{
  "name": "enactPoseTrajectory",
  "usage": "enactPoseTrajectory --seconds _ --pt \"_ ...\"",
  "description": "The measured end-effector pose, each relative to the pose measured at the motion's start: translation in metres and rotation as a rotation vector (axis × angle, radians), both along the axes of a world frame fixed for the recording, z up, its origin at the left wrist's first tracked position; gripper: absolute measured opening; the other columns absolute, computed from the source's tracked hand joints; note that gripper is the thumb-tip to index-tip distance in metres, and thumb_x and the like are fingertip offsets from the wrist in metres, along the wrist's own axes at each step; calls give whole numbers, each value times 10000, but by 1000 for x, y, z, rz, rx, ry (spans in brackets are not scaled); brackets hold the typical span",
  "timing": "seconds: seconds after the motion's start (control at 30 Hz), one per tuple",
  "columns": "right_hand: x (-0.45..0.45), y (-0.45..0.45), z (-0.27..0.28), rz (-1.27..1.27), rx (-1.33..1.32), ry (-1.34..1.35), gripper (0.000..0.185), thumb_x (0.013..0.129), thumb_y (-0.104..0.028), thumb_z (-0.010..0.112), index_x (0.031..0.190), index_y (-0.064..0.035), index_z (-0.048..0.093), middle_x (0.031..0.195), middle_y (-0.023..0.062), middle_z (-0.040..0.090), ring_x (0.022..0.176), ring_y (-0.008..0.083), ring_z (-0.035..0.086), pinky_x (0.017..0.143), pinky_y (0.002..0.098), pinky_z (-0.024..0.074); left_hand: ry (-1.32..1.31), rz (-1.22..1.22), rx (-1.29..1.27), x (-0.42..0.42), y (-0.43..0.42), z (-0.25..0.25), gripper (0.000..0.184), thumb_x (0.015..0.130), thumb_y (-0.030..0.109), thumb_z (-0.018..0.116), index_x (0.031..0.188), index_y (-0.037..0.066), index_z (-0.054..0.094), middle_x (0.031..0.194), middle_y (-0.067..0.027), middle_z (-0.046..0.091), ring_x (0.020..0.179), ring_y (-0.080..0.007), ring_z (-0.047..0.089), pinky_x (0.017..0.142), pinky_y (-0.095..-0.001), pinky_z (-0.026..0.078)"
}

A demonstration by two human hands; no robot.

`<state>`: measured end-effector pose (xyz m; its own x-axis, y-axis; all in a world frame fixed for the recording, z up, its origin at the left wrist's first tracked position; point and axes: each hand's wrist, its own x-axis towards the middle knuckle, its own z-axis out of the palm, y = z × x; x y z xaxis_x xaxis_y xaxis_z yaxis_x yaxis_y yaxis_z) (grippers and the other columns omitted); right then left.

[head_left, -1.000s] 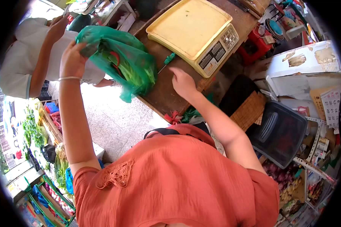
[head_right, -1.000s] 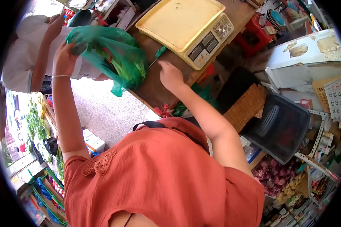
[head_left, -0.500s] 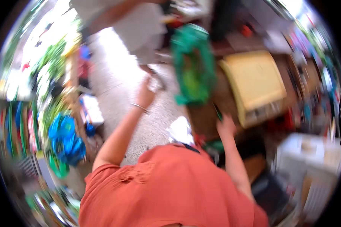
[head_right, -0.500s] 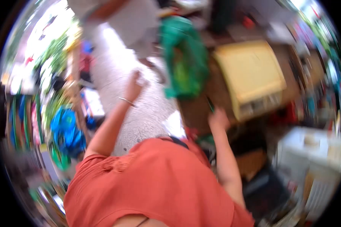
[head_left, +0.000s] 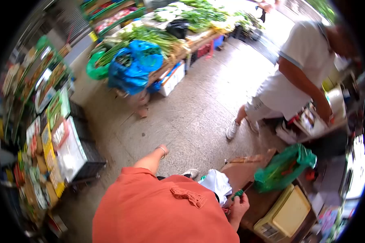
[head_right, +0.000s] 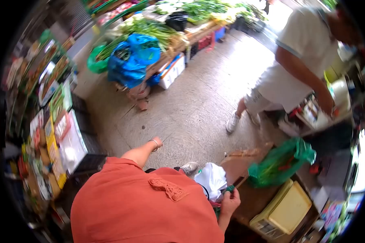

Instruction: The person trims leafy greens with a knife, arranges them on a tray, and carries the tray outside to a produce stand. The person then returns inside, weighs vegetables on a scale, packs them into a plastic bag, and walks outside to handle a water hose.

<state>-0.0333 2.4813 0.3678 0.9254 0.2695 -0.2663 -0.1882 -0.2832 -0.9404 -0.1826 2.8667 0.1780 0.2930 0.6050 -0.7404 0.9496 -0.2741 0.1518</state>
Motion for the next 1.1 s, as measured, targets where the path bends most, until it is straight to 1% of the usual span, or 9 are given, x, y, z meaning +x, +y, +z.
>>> enactPoseTrajectory --seconds 0.17,0.3,0.37,0.57,0.7,0.77,0.83,0.97,1.1 --pt "2 44 -22 610 -196 -508 261 726 -5 539 982 11 586 737 54 598 561 84 516 506 228 430 -472 557 53 -67 -49 -20 119 721 179 578 781 82 614 683 -83 601 592 -178 564 505 -315 438" --pt "-12 66 -46 843 -311 -428 272 695 -88 570 953 -6 592 819 151 613 650 223 595 614 298 471 -499 608 -526 -127 -89 2 70 694 152 596 702 83 602 555 -48 513 464 -145 459 433 -298 379" --pt "-24 76 -57 898 -242 -617 259 700 -112 571 937 -11 596 829 162 614 667 257 602 620 314 477 -456 383 -414 -161 -95 19 114 693 174 611 730 66 609 574 -47 529 458 -137 452 427 -305 375" --pt "-65 117 -57 1053 -291 -320 275 707 -151 549 963 -64 596 862 158 603 779 311 586 677 359 464 -91 857 -171 -280 -88 -5 261 688 156 618 935 73 616 871 -91 602 743 -197 563 651 -323 458" --pt "-79 150 -55 1242 -388 -335 298 706 -170 554 983 -69 595 856 170 603 772 309 592 671 362 467 308 -443 -77 -283 -72 -3 338 700 111 600 1038 103 587 1104 -83 561 991 -231 548 797 -337 449" --pt "-75 171 -60 1247 -480 -223 323 697 -192 563 996 -74 596 829 175 609 747 303 601 661 364 469 174 -477 -100 -278 -55 -24 323 720 139 595 1030 54 571 1035 -115 582 920 -250 562 777 -364 452" --pt "-58 188 -104 1237 -442 -150 326 678 -201 574 976 -72 604 770 177 612 707 296 610 641 366 469 -269 1091 -241 -252 -41 -33 221 690 162 587 878 54 630 843 -152 608 735 -235 558 676 -365 466" --pt "-48 273 -104 1381 -588 -297 322 654 -188 572 936 -38 616 774 179 624 689 297 617 631 361 467 -390 645 -57 -229 23 -11 244 737 213 495 870 70 642 926 -113 621 835 -286 591 715 -365 466" --pt "-46 368 -126 1579 -558 -27 295 698 -121 505 938 21 603 707 111 627 594 238 617 495 322 454 -588 1110 141 -242 68 -17 230 671 234 591 828 78 650 873 -107 634 783 -238 605 696 -329 473"
